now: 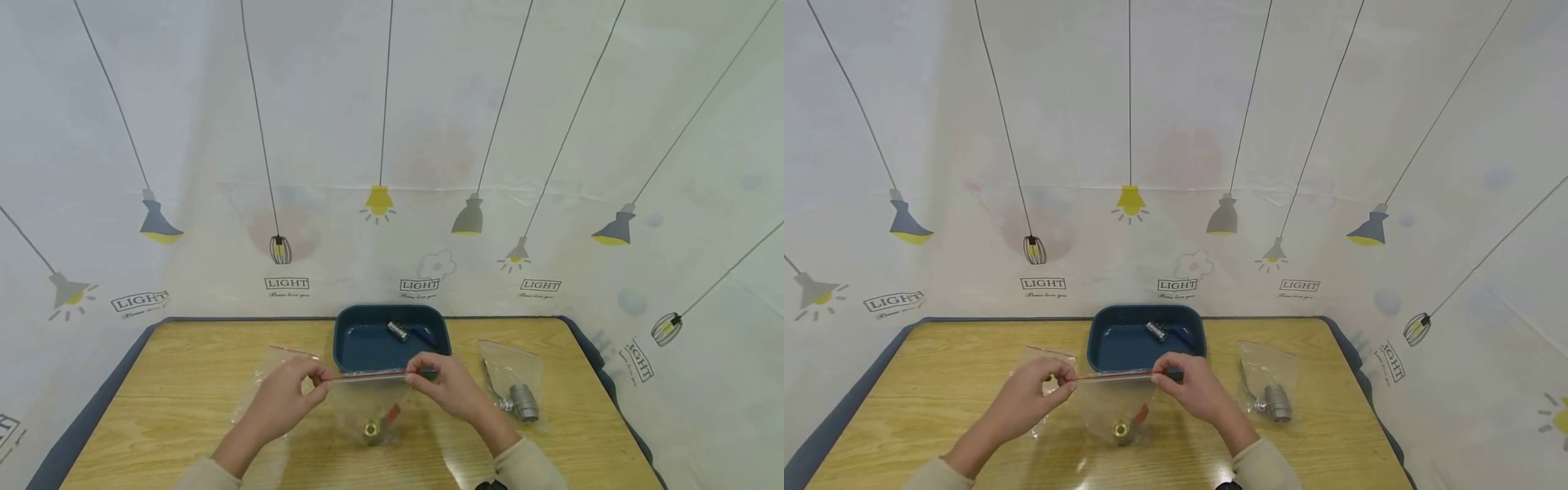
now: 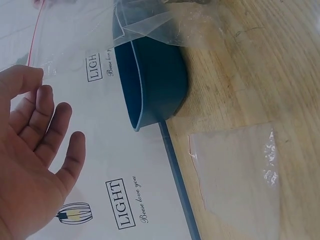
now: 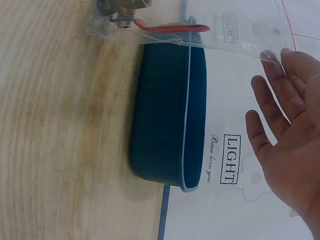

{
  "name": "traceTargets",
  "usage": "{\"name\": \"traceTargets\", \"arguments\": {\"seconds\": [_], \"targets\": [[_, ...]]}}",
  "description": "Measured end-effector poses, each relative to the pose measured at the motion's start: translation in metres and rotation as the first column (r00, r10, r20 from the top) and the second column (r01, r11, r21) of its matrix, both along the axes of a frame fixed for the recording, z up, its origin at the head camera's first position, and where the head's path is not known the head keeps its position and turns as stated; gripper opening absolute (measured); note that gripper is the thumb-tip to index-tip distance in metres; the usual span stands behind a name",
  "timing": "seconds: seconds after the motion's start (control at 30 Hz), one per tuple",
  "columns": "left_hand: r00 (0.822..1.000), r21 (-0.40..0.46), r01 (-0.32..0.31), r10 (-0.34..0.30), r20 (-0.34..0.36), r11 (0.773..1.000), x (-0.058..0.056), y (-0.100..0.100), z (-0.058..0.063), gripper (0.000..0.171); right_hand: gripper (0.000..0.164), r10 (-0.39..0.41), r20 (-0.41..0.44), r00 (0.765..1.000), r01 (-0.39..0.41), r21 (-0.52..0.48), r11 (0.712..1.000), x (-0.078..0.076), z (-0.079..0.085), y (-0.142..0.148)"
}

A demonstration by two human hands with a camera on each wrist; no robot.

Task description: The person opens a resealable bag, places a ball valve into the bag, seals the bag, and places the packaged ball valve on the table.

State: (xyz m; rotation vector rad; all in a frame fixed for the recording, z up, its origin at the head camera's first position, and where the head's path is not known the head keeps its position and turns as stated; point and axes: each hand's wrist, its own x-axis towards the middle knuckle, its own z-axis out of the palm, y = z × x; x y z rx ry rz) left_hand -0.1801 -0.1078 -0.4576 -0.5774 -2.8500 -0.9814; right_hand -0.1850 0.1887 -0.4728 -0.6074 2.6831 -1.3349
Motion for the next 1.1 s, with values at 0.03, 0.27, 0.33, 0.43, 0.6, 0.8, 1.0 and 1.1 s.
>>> {"name": "traceTargets", "arguments": {"seconds": [0.03, 0.27, 0.33, 0.43, 0.6, 0.8, 1.0, 1.1], "targets": [[1.000, 0.014, 0.001, -0.001, 0.004, 1.000, 0.000, 0.000, -0.001, 0.013, 0.006, -0.007, 0.008, 1.000, 0.008, -0.002, 1.000, 0.001, 0.000, -0.001], [0.999, 0.143, -0.010, 0.005, 0.041, 0.990, 0.001, -0.001, -0.008, 0.009, 0.006, -0.047, 0.018, 0.999, 0.047, -0.046, 0.998, 0.004, 0.000, -0.007], [0.998, 0.176, -0.019, 0.009, 0.057, 0.984, 0.002, -0.001, -0.010, 0.006, 0.008, -0.045, 0.024, 0.999, 0.047, -0.068, 0.997, 0.005, -0.001, -0.008], [0.997, 0.192, -0.030, 0.017, 0.069, 0.981, 0.002, -0.002, -0.012, 0.006, 0.012, -0.045, 0.026, 0.999, 0.047, -0.096, 0.994, 0.005, -0.003, -0.008], [0.996, 0.212, -0.040, 0.021, 0.091, 0.976, 0.001, -0.003, -0.015, 0.011, 0.015, -0.036, 0.042, 0.998, 0.040, -0.102, 0.994, 0.004, -0.012, -0.009], [0.996, 0.268, -0.036, 0.014, 0.085, 0.963, 0.002, -0.004, -0.019, 0.006, 0.019, -0.033, 0.084, 0.996, 0.044, -0.139, 0.989, 0.007, -0.026, -0.014], [0.995, 0.315, -0.055, 0.026, 0.095, 0.947, 0.004, -0.006, -0.023, 0.005, 0.013, -0.035, 0.088, 0.996, 0.049, -0.155, 0.987, 0.013, -0.027, -0.021], [0.995, 0.327, -0.057, 0.029, 0.092, 0.943, 0.004, -0.006, -0.025, 0.005, 0.009, -0.040, 0.105, 0.994, 0.056, -0.156, 0.986, 0.019, -0.016, -0.025]]}}
